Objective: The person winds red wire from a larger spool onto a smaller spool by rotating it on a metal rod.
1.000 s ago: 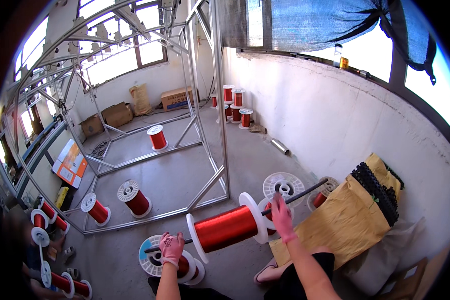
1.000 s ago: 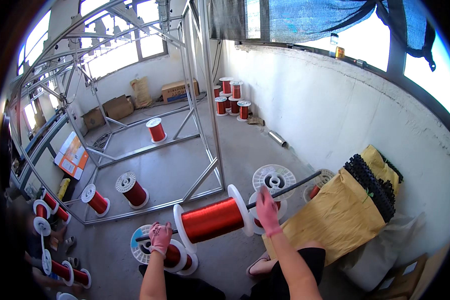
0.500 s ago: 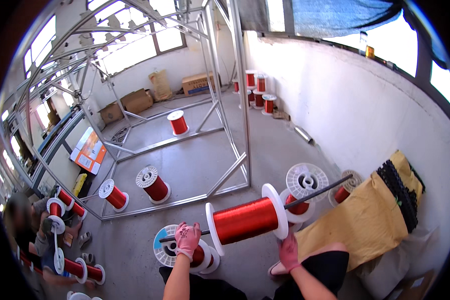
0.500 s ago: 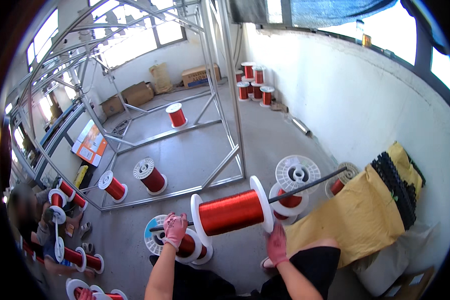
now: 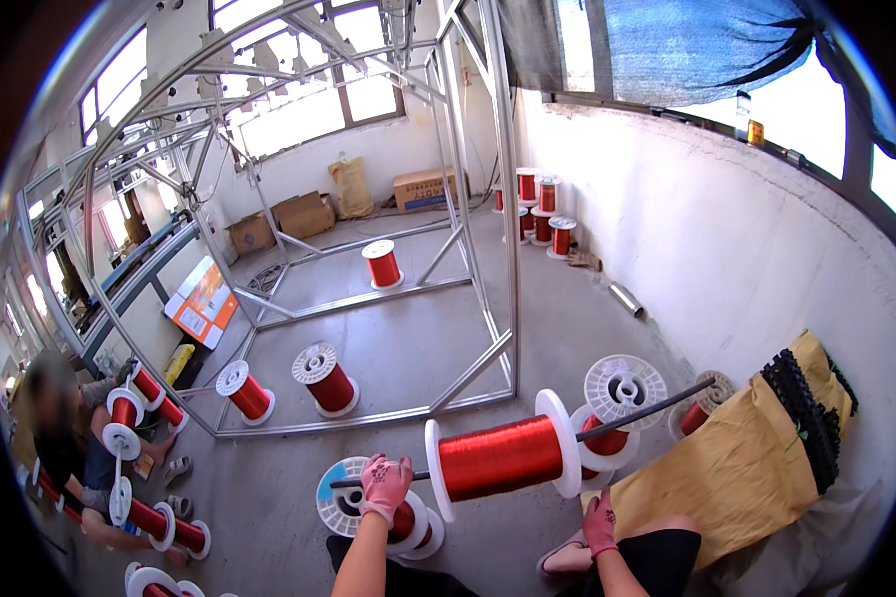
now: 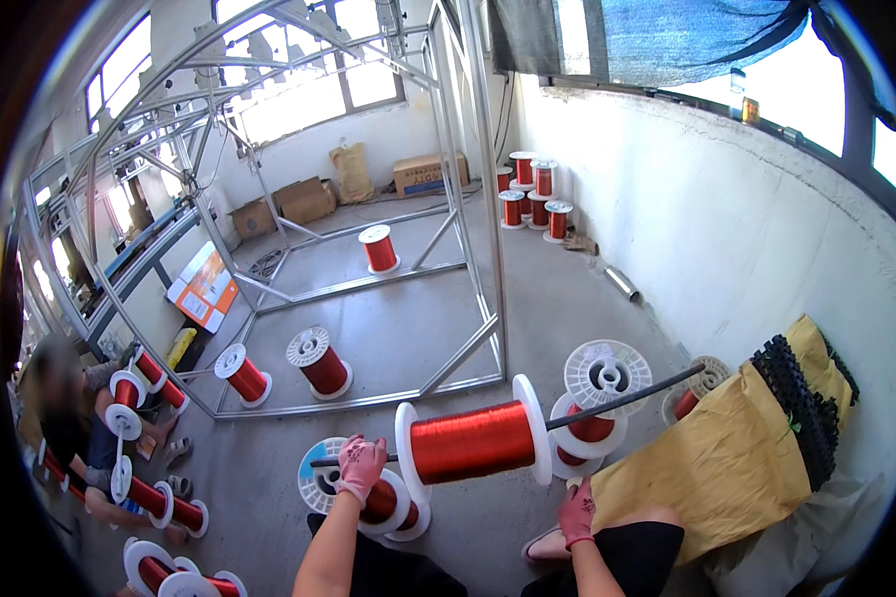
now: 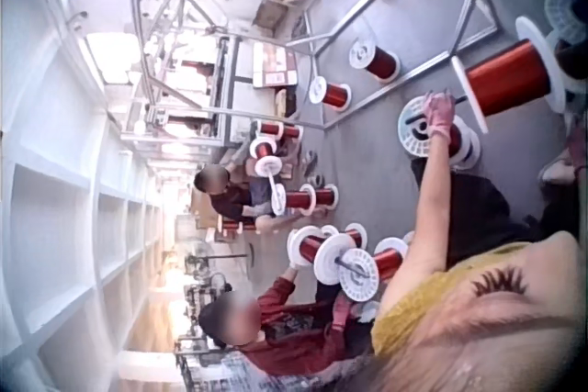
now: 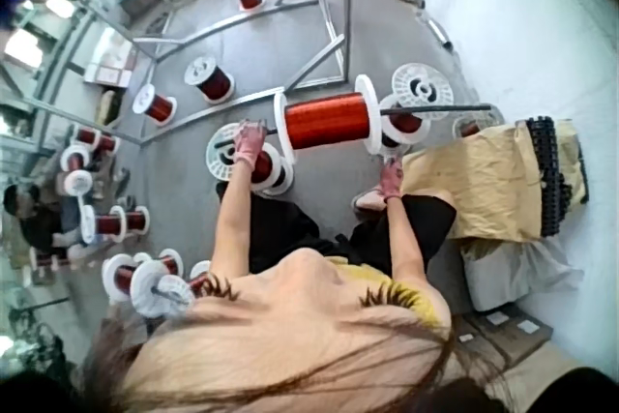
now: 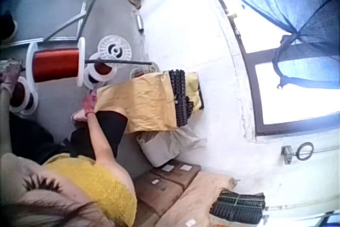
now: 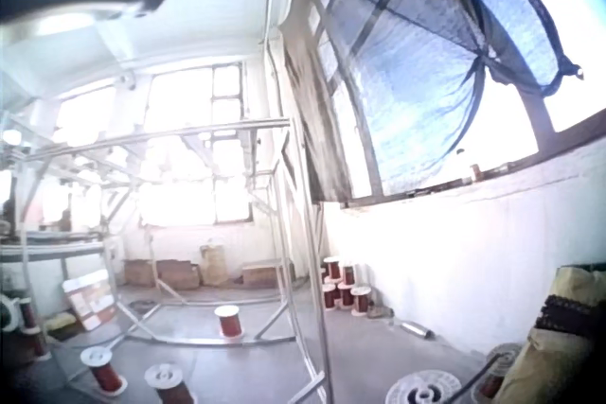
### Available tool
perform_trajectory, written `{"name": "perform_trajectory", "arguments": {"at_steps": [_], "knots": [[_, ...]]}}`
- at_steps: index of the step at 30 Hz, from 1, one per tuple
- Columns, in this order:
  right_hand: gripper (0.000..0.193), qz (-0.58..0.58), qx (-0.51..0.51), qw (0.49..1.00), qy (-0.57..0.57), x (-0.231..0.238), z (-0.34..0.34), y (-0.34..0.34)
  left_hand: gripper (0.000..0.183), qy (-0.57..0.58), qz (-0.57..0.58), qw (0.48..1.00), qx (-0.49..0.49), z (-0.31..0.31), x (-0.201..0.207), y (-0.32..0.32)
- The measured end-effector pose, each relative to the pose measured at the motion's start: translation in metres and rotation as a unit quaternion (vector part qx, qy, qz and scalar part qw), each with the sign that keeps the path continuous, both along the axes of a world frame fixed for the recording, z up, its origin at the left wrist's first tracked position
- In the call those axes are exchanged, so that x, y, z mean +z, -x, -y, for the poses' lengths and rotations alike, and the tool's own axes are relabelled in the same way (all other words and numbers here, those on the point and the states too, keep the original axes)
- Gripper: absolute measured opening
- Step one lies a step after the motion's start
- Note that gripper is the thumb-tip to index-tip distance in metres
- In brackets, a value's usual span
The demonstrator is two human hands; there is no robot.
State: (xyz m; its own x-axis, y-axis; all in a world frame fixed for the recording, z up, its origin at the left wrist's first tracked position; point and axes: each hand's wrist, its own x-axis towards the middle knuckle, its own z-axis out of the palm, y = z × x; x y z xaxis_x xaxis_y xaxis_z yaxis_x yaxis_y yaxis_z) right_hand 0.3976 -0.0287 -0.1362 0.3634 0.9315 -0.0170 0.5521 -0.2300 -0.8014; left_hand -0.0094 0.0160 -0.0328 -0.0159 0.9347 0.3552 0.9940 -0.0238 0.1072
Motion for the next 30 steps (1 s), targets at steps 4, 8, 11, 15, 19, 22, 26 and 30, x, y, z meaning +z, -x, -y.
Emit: {"name": "perform_trajectory", "arguments": {"at_steps": [4, 8, 11, 15, 19, 22, 26, 30], "knots": [[0.043, -0.001, -0.005, 1.0, -0.022, -0.02, 0.011, -0.005, 0.05, -0.01, -0.011, 1.0, 0.008, -0.001, -0.002, 0.0], [0.042, -0.007, -0.025, 0.999, 0.029, 0.016, -0.012, -0.016, 0.051, 0.006, 0.012, 1.0, 0.004, 0.0, -0.004, 0.001], [0.048, -0.178, -0.004, 0.96, -0.214, 0.096, -0.051, -0.014, 0.052, -0.012, 0.04, 0.999, -0.002, 0.001, -0.004, 0.0], [0.057, -0.098, 0.11, 0.97, -0.193, 0.197, -0.117, 0.032, 0.052, -0.022, 0.03, 0.999, 0.009, 0.002, 0.0, -0.001], [0.068, 0.151, 0.161, 0.975, 0.021, 0.231, -0.151, 0.078, 0.051, 0.013, 0.027, 1.0, 0.005, 0.0, 0.003, -0.001], [0.059, 0.123, 0.185, 0.973, 0.062, 0.22, -0.143, 0.08, 0.05, -0.003, 0.007, 1.0, 0.003, 0.002, 0.002, 0.0], [0.045, 0.039, 0.159, 0.97, -0.178, 0.161, -0.084, 0.058, 0.05, -0.01, 0.045, 0.999, -0.015, 0.002, -0.003, 0.002], [0.054, 0.497, 0.227, 0.837, 0.014, 0.045, 0.018, 0.037, 0.053, 0.024, -0.009, 0.999, 0.023, -0.005, -0.006, 0.001]]}}
